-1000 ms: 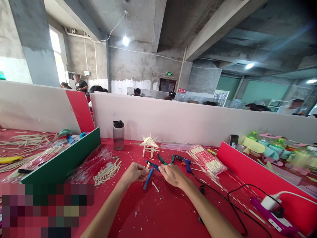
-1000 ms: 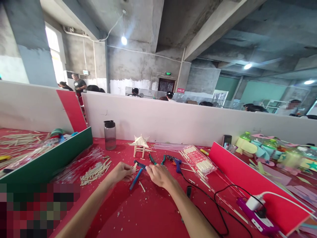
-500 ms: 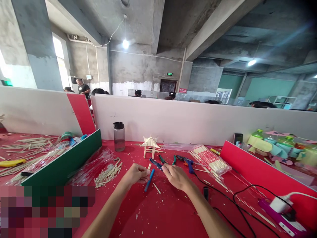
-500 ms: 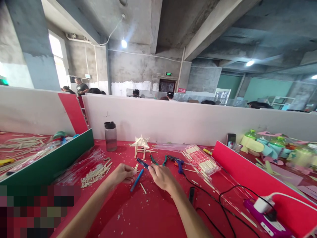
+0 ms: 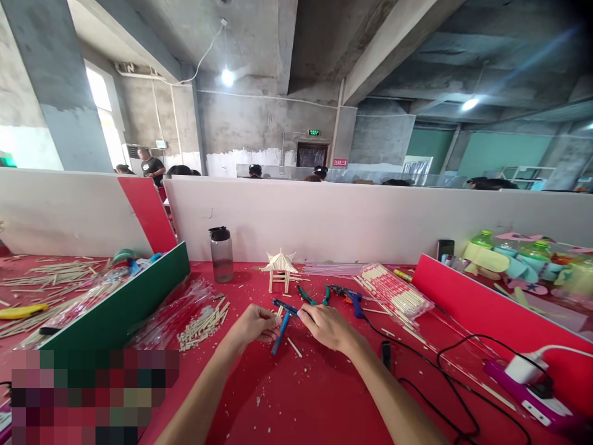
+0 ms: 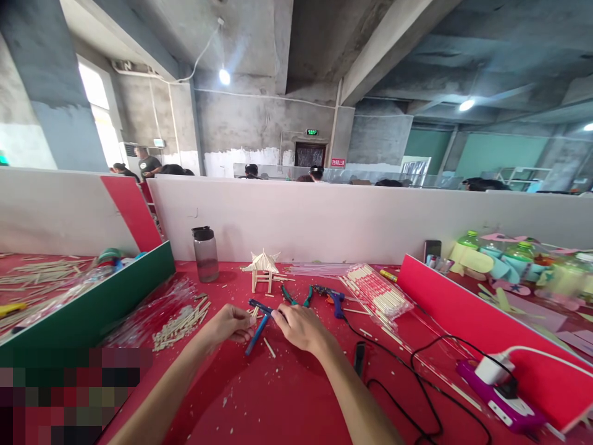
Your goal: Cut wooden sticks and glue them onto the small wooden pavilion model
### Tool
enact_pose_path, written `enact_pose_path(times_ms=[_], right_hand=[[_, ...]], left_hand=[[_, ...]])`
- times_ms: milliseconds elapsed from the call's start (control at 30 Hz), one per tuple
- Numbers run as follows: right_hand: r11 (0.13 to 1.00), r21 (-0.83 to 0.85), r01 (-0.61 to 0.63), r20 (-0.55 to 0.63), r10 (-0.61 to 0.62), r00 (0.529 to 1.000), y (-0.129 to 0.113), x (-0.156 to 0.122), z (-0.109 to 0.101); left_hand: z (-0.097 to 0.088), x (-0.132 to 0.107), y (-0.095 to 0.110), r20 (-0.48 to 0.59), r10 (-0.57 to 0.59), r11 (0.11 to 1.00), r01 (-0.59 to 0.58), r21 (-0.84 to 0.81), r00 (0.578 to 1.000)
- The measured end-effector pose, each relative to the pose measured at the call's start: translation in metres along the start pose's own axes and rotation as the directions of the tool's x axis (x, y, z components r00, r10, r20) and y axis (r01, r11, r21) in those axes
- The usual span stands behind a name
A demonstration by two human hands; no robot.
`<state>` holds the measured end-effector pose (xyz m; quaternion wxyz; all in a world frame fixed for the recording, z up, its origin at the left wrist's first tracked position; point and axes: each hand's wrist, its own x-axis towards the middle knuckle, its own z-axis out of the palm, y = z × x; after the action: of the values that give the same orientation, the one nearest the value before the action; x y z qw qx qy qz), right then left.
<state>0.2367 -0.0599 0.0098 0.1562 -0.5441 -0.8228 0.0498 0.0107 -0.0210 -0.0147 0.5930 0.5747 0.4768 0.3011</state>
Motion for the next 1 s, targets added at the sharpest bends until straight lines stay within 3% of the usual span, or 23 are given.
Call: enact_pose_path(times_ms=[333, 467, 1000], right_hand=[[0.997, -0.071, -0.039, -0.008, 0.038, 0.999, -0.007, 0.0, -0.002], [0.997, -0.064, -0.037, -0.002, 0.037, 0.999, -0.006, 0.001, -0.002], [0.976, 0.206, 0.069, 0.049, -0.081, 0.996, 0.007, 0.0, -0.008]], left_hand=[[0.001, 0.001, -0.001, -0.045, 0.061, 0.996, -0.057, 0.07, 0.997], [0.0, 0.001, 0.001, -0.032, 0.026, 0.997, -0.023, 0.08, 0.999], [-0.002, -0.008, 0.007, 0.111, -0.044, 0.998, 0.048, -0.037, 0.993]])
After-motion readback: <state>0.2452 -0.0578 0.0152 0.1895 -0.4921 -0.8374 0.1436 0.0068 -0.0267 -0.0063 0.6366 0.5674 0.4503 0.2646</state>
